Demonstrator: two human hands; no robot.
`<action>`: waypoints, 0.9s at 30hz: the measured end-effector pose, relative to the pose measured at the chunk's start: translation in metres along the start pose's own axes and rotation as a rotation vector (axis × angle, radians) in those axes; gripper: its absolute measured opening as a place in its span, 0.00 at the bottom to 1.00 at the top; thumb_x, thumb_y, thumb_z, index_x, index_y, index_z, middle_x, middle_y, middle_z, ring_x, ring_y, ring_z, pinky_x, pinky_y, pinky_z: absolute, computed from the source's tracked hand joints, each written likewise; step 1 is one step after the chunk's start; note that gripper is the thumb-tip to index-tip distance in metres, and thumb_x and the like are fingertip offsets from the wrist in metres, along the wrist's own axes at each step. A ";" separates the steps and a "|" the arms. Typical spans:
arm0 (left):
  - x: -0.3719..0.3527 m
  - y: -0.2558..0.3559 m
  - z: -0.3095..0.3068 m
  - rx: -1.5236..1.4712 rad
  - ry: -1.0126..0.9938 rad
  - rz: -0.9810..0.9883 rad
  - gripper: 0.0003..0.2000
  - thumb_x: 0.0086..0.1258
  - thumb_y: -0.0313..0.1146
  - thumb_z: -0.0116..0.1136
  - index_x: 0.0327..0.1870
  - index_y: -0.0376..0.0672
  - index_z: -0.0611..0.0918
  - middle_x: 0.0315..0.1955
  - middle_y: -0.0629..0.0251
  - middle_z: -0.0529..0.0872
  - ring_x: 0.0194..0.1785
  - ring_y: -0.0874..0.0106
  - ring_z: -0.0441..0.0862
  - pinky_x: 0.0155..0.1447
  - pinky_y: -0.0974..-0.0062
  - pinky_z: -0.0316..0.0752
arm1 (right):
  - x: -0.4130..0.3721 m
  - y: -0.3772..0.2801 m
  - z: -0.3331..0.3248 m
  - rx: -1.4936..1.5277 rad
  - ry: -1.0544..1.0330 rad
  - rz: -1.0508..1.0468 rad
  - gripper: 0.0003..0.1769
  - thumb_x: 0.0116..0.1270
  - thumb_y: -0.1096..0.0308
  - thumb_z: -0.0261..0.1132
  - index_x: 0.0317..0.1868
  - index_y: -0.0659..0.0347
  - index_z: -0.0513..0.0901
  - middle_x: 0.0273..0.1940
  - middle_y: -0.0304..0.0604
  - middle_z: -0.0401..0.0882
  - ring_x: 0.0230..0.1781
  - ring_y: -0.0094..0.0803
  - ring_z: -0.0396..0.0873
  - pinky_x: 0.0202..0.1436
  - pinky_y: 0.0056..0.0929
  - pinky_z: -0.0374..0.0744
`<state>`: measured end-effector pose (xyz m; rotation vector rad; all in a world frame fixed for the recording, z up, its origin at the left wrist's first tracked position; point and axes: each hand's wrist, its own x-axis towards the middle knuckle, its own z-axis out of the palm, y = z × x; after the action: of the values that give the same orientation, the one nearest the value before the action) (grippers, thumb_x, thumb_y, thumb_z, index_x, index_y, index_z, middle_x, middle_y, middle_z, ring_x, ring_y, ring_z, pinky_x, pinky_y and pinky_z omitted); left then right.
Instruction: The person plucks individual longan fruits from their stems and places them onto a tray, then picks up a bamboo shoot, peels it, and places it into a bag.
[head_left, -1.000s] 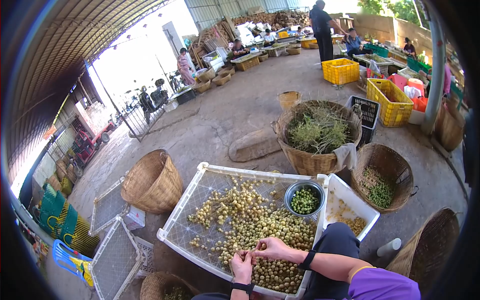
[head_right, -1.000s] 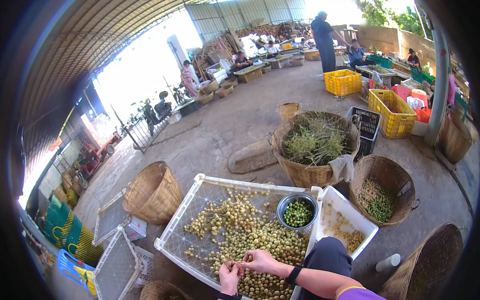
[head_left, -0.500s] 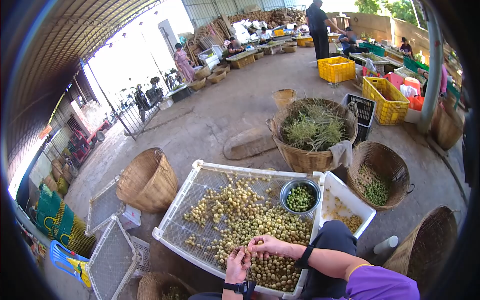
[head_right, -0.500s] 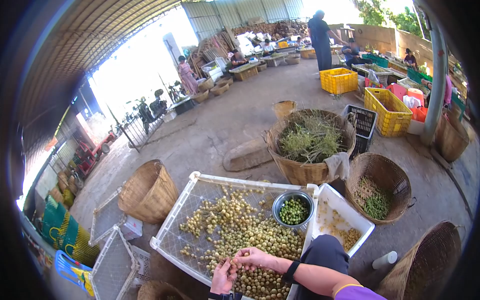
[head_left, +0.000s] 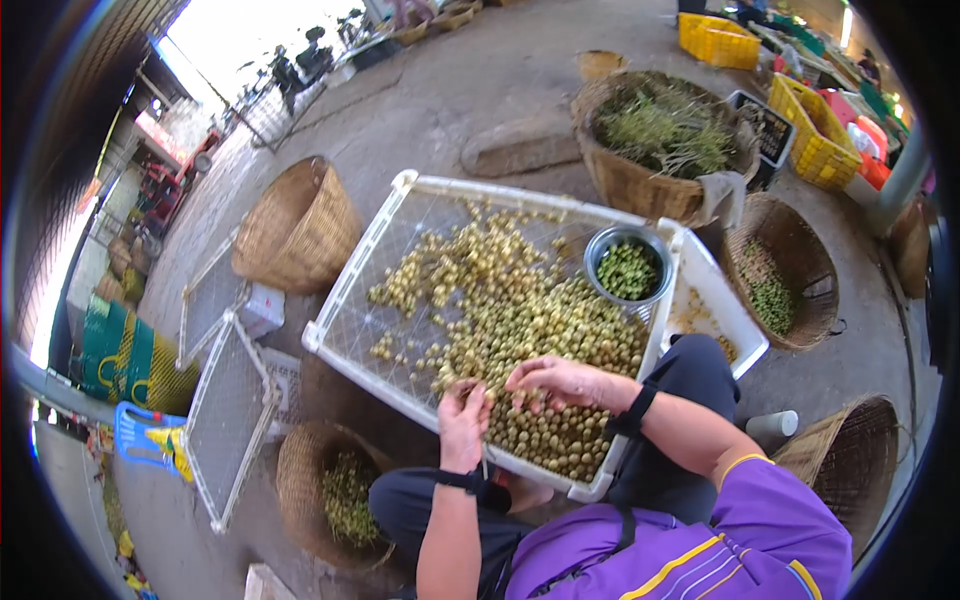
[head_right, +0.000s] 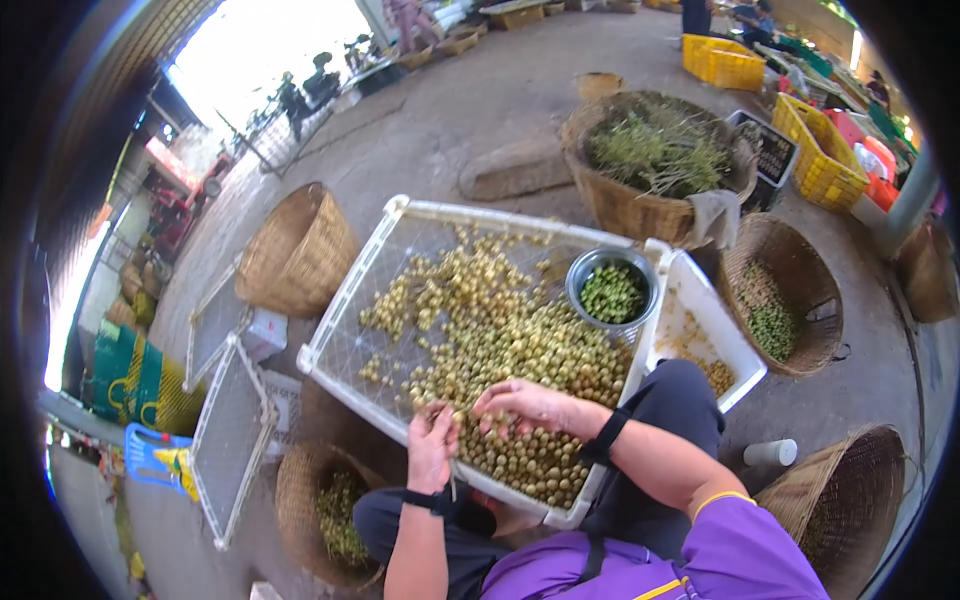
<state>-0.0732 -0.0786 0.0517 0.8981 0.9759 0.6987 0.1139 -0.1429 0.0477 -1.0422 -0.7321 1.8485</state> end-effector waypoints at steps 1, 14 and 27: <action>-0.001 -0.003 0.002 -0.024 -0.049 0.020 0.04 0.66 0.26 0.56 0.39 0.45 0.76 0.26 0.73 0.76 0.23 0.86 0.69 0.21 0.91 0.60 | 0.001 0.000 0.002 -0.040 0.040 0.011 0.17 0.65 0.57 0.57 0.47 0.59 0.76 0.34 0.37 0.81 0.23 0.15 0.76 0.13 0.10 0.66; 0.000 -0.025 0.011 -0.130 -0.002 0.053 0.06 0.66 0.24 0.55 0.42 0.43 0.76 0.24 0.74 0.78 0.23 0.86 0.71 0.22 0.91 0.62 | 0.004 -0.003 0.011 -0.043 0.089 0.087 0.15 0.58 0.68 0.66 0.44 0.60 0.74 0.33 0.37 0.81 0.23 0.16 0.76 0.16 0.10 0.68; -0.014 -0.003 -0.062 0.199 -0.183 -0.052 0.21 0.75 0.49 0.34 0.46 0.42 0.75 0.14 0.70 0.74 0.12 0.87 0.58 0.16 0.88 0.49 | 0.016 0.011 -0.026 -1.258 0.646 -0.250 0.09 0.57 0.64 0.61 0.37 0.57 0.82 0.37 0.51 0.79 0.37 0.46 0.78 0.41 0.40 0.76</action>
<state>-0.1347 -0.0720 0.0380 1.0876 0.9121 0.4713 0.1279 -0.1321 0.0209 -2.0366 -1.5417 0.5855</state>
